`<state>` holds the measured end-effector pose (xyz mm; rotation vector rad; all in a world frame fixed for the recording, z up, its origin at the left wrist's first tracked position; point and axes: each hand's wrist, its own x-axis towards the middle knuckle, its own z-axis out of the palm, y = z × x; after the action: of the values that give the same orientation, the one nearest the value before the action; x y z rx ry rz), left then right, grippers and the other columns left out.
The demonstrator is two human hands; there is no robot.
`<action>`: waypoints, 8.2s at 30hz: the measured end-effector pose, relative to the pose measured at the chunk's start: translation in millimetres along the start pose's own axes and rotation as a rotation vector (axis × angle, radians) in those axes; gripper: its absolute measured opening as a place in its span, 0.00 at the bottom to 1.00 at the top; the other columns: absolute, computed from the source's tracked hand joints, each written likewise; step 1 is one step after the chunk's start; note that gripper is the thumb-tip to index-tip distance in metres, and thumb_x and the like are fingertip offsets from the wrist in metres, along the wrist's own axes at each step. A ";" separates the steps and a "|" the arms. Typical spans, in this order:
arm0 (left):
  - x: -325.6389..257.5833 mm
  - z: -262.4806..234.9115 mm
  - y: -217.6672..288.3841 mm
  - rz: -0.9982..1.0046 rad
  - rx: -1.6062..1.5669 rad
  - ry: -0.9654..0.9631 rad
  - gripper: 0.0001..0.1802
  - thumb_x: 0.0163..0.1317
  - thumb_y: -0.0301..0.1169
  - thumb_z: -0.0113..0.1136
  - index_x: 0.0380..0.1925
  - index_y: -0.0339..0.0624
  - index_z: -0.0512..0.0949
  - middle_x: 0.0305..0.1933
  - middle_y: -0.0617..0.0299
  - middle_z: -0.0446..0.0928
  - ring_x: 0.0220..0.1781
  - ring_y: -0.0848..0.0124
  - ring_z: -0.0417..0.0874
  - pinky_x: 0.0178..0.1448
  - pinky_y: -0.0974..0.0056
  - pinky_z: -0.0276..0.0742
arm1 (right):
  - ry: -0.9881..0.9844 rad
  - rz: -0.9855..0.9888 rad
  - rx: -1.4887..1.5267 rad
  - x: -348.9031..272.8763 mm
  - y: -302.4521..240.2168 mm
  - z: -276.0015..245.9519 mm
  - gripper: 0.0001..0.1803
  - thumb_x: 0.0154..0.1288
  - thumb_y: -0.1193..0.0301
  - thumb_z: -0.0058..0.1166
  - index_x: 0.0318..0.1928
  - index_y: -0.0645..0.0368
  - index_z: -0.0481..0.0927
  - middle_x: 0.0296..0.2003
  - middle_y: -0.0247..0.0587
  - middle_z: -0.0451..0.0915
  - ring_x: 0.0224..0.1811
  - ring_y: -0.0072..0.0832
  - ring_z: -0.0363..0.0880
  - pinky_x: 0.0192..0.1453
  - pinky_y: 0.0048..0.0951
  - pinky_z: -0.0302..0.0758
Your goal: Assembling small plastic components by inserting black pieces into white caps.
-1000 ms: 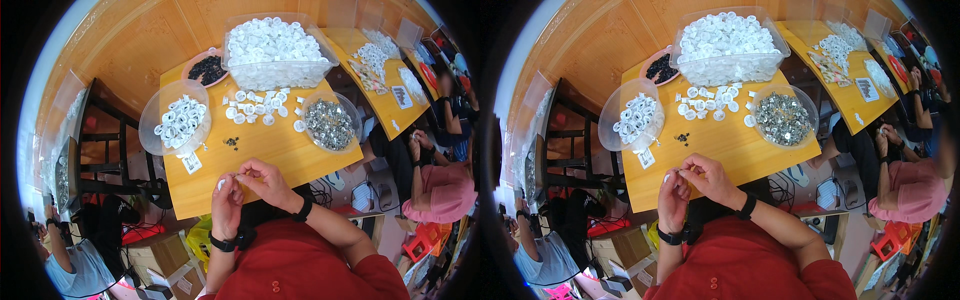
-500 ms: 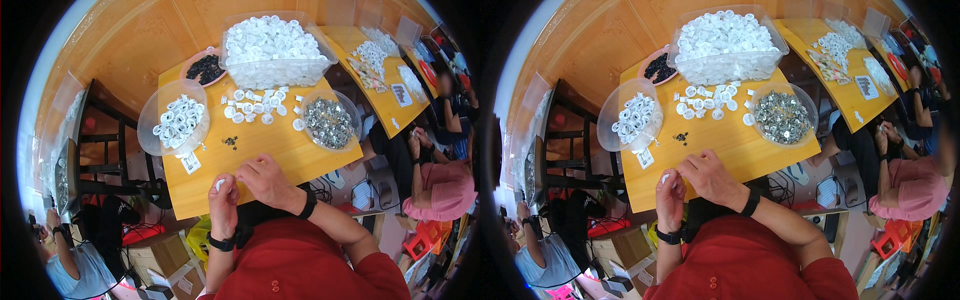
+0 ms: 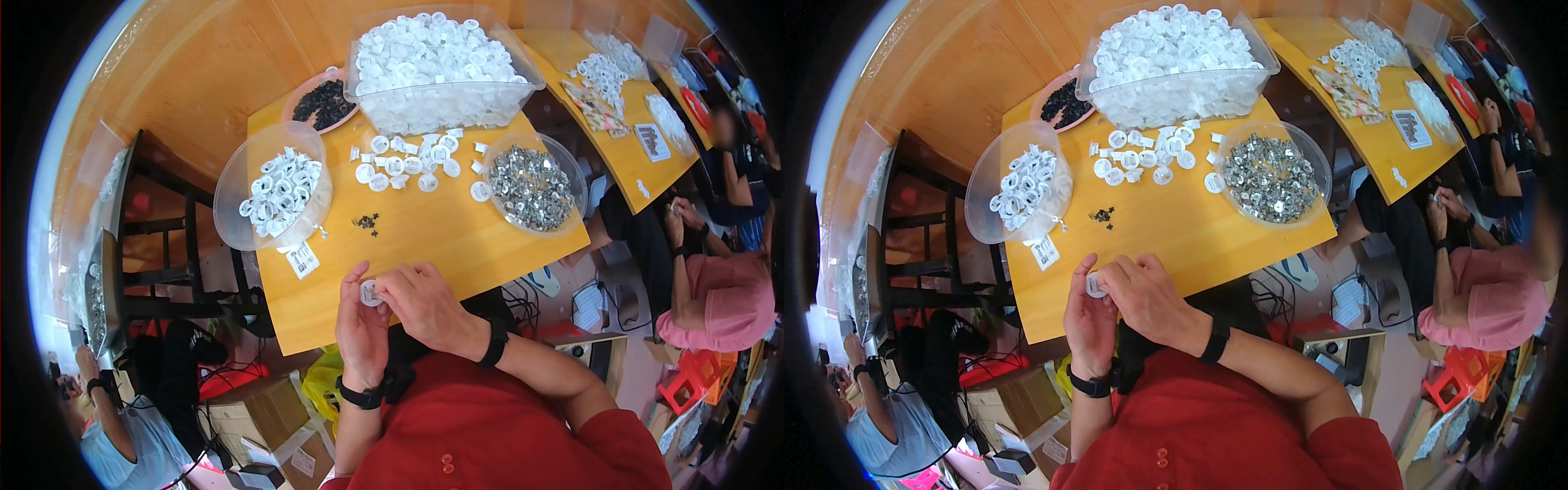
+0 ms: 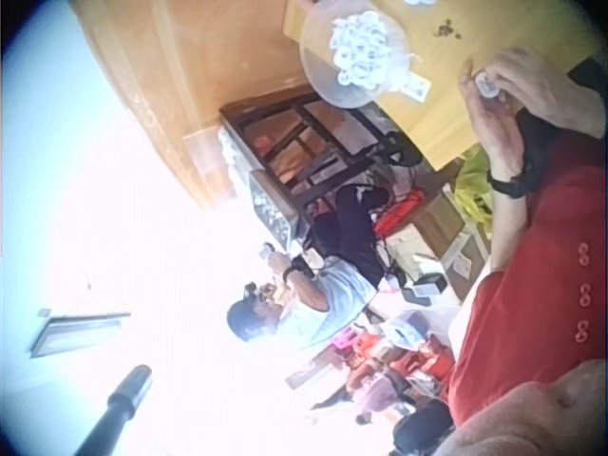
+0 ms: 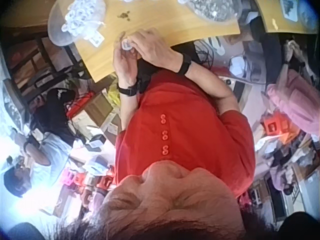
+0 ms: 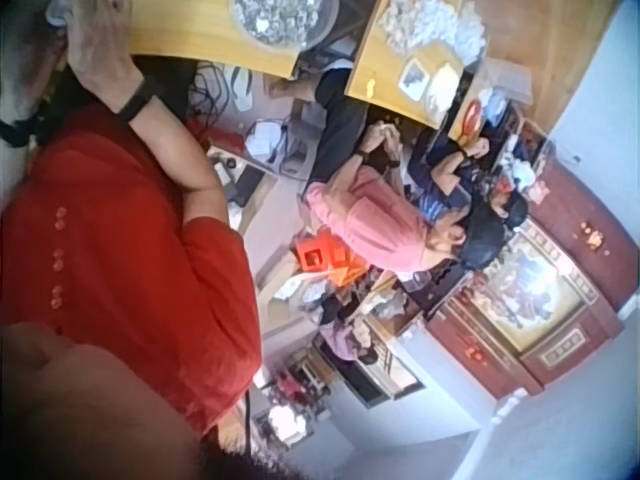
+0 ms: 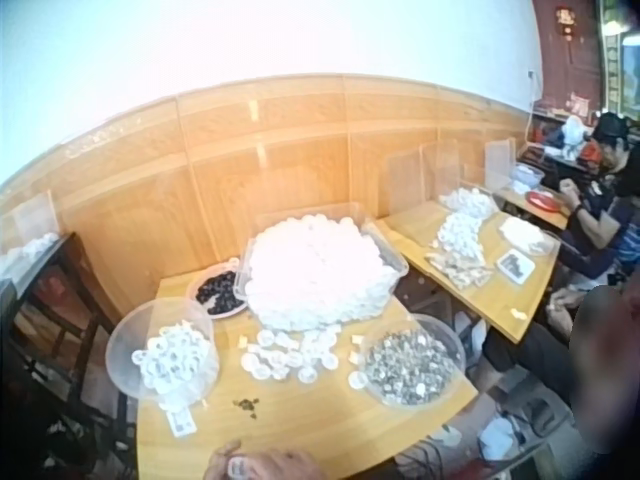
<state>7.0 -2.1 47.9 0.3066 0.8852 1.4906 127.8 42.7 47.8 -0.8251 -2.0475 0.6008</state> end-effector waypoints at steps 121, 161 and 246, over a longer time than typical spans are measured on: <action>14.2 -40.6 -2.5 0.041 0.141 0.140 0.17 0.67 0.29 0.52 0.53 0.33 0.73 0.44 0.58 0.78 0.34 0.79 0.75 0.39 0.76 0.74 | -0.171 0.108 -0.183 61.6 67.6 16.9 0.05 0.54 0.75 0.55 0.33 0.59 0.80 0.28 0.43 0.74 0.30 0.45 0.76 0.33 0.41 0.71; 17.8 -54.4 -4.4 0.428 0.299 0.200 0.08 0.69 0.33 0.51 0.38 0.42 0.75 0.29 0.69 0.71 0.27 0.82 0.66 0.28 0.77 0.58 | -0.727 0.268 0.050 -80.8 31.9 -2.7 0.16 0.61 0.67 0.53 0.47 0.63 0.76 0.45 0.51 0.77 0.47 0.47 0.76 0.51 0.43 0.73; 9.5 1.9 4.5 -0.260 0.053 0.012 0.07 0.64 0.33 0.58 0.36 0.41 0.78 0.19 0.74 0.65 0.21 0.84 0.60 0.26 0.75 0.53 | -0.128 0.208 0.076 26.0 -6.7 -42.9 0.06 0.56 0.79 0.59 0.36 0.62 0.80 0.27 0.42 0.78 0.27 0.37 0.77 0.30 0.31 0.73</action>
<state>3.6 7.9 49.2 0.2123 0.9380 1.2309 149.8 62.3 89.0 -0.9842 -2.0527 0.8614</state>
